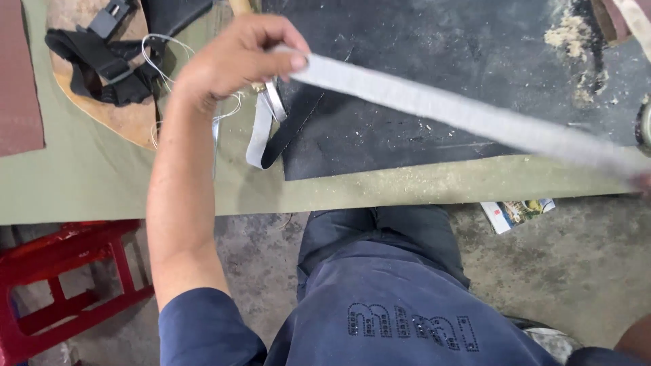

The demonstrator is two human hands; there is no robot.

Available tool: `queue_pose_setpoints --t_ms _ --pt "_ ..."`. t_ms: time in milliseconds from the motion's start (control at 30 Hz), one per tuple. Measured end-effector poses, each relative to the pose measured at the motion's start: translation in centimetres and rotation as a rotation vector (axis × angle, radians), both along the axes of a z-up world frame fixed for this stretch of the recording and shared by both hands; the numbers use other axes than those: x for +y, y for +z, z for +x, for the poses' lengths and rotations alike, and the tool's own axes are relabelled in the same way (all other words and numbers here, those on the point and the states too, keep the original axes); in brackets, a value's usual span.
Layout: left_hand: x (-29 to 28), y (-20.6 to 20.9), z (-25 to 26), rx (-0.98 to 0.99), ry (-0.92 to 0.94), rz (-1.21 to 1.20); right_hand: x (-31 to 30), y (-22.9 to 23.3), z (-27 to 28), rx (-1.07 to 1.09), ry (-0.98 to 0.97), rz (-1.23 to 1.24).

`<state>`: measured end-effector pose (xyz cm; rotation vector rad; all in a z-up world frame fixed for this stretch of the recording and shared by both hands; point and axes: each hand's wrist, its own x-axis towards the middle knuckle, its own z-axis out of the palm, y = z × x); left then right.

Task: Measuring and marking a strip of leather using a ruler and a pen on a workshop table.

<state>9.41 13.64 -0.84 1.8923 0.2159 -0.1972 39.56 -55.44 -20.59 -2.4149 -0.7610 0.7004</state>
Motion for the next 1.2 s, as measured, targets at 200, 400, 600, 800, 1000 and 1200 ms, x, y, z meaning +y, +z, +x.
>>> queue_pose_setpoints --t_ms 200,400,600,800,1000,1200 --pt "-1.9 -12.9 4.0 0.165 -0.032 0.372 5.1 2.3 -11.1 0.288 -0.159 0.022" --pt "-5.1 -15.3 6.9 0.052 0.106 0.348 5.9 2.0 -15.6 0.635 -0.325 -0.139" --pt "-9.4 -15.0 3.2 -0.473 0.519 0.868 10.0 6.6 -16.4 0.081 -0.194 -0.349" --pt "-18.5 -17.6 -0.5 -0.271 -0.053 0.967 21.4 6.6 -17.3 -0.627 0.343 0.276" --pt "-12.8 -14.9 -1.4 0.038 0.447 1.503 27.6 4.7 -19.9 -0.530 0.398 -0.045" --pt "-12.7 -14.5 -0.4 0.068 0.184 1.462 27.2 3.8 -19.9 -0.655 0.413 -0.034"
